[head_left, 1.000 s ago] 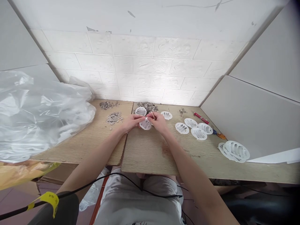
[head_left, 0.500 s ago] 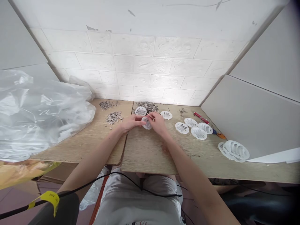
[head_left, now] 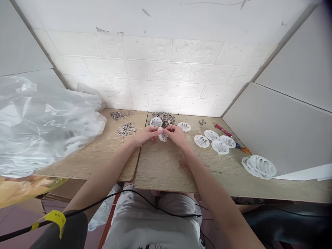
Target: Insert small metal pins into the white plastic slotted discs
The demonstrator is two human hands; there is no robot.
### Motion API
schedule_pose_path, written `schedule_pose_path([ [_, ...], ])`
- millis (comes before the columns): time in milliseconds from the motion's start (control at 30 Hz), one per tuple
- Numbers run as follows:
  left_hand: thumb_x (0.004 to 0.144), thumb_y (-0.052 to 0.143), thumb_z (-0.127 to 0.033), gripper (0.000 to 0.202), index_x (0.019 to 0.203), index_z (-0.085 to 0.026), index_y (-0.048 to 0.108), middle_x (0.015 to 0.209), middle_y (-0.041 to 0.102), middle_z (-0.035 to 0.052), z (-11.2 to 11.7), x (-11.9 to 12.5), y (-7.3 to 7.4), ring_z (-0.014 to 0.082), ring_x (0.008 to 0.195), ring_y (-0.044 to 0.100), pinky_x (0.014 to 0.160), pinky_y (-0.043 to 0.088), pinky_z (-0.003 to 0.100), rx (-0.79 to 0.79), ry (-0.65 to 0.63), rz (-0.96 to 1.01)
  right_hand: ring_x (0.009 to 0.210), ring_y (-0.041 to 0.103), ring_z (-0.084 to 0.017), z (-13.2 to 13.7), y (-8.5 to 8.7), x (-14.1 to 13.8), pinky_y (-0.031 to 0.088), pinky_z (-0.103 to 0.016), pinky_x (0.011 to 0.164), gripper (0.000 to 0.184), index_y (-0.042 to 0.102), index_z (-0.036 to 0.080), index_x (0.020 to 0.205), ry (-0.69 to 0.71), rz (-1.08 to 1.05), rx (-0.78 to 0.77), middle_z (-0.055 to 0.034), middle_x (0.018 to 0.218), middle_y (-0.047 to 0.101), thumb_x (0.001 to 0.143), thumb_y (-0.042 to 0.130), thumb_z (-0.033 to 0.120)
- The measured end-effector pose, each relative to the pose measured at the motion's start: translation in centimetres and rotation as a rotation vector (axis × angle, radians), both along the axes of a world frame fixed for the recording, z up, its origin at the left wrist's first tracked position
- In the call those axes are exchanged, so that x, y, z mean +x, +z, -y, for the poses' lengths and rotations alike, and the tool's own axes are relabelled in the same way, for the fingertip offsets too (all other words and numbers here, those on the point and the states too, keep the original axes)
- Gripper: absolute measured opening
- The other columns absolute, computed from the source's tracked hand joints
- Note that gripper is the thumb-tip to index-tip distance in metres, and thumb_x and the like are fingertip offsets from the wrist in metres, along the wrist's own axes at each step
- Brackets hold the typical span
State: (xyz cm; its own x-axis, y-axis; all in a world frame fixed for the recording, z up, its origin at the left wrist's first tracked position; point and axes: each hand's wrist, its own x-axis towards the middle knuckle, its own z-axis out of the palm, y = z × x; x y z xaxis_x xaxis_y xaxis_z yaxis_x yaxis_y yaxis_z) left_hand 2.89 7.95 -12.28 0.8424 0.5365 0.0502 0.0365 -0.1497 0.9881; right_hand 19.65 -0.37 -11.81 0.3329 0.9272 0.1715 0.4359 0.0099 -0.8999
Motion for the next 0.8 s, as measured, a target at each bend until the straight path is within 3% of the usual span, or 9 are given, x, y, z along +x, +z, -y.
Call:
schedule_pose_path([
  [300, 0.079, 0.061, -0.062, 0.048, 0.088, -0.015, 0.068, 0.068, 0.051, 0.0008, 0.9, 0.4, 0.1, 0.0083, 0.060, 0.042, 0.056, 0.036, 0.021, 0.001, 0.068, 0.085, 0.058, 0.045, -0.012, 0.1, 0.1, -1.3, 0.035, -0.026, 0.056, 0.022, 0.050, 0.020, 0.065, -0.104, -0.035, 0.068, 0.0012, 0.065, 0.055, 0.074, 0.060, 0.038],
  [567, 0.078, 0.063, -0.060, 0.045, 0.086, -0.016, 0.069, 0.069, 0.053, 0.0004, 0.7, 0.6, -0.4, 0.0091, 0.060, 0.044, 0.060, 0.039, 0.023, -0.057, 0.111, 0.119, 0.055, 0.034, -0.012, 0.3, 0.0, -1.7, 0.026, -0.029, 0.055, 0.039, 0.030, 0.022, 0.055, -0.095, 0.150, 0.180, 0.0028, 0.054, 0.038, 0.083, 0.052, 0.040],
  [800, 0.077, 0.064, -0.059, 0.045, 0.085, -0.015, 0.069, 0.070, 0.055, 0.0008, 0.4, 0.7, -0.8, 0.0087, 0.060, 0.045, 0.061, 0.040, 0.023, -0.093, 0.114, 0.136, 0.053, 0.037, -0.013, 0.4, 0.0, -1.7, 0.026, -0.029, 0.056, 0.038, 0.034, 0.022, 0.054, -0.003, 0.315, 0.185, 0.0006, 0.052, 0.043, 0.086, 0.044, 0.038],
])
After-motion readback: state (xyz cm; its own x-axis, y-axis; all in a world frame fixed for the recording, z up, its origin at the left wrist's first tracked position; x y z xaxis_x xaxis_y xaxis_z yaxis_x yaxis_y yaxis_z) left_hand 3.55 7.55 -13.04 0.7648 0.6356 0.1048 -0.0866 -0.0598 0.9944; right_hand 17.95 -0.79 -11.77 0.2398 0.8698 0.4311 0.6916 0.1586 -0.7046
